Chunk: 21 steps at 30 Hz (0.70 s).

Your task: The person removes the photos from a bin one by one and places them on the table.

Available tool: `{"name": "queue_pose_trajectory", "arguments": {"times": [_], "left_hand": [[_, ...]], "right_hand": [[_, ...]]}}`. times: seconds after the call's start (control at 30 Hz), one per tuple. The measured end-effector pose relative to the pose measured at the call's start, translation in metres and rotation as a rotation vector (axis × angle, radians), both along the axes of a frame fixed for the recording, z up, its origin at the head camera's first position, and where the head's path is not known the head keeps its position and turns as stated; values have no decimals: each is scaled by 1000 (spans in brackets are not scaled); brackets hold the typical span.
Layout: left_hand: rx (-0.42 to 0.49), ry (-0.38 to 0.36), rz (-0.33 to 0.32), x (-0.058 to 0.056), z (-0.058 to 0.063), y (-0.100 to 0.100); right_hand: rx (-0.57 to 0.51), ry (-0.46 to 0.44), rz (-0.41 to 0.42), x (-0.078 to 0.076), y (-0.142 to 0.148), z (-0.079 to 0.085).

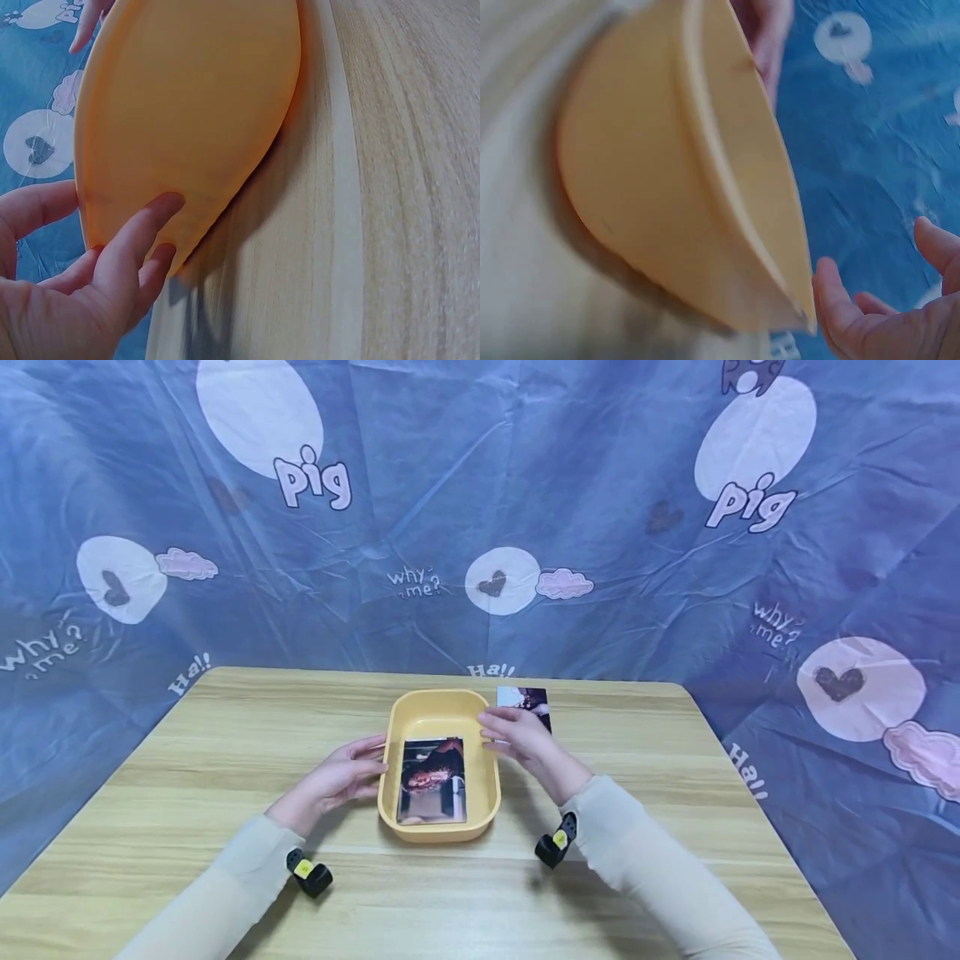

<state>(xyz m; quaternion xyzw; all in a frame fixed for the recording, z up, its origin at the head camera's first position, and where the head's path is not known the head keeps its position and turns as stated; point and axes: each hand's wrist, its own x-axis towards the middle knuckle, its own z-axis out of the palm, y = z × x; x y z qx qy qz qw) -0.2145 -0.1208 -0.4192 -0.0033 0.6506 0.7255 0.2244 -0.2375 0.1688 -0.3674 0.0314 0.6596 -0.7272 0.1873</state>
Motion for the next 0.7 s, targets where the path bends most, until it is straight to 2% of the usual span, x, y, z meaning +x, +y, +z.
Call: {"name": "queue_pose_trajectory", "arguments": {"times": [0.2,0.37,0.53,0.7], "left_hand": [[-11,2,-4,-1,0,2],[-12,5,-2,-2,0,3],[-7,9,-5,-1,-1,2],[-4,13,-4,0,0,1]], "right_hand": [[102,-10,-31,13,-26,-11],[107,-39,-15,18,-39,-15],[244,-81,-38,24,-52,-24],[366,-59,-53,27,-64,-34]]}}
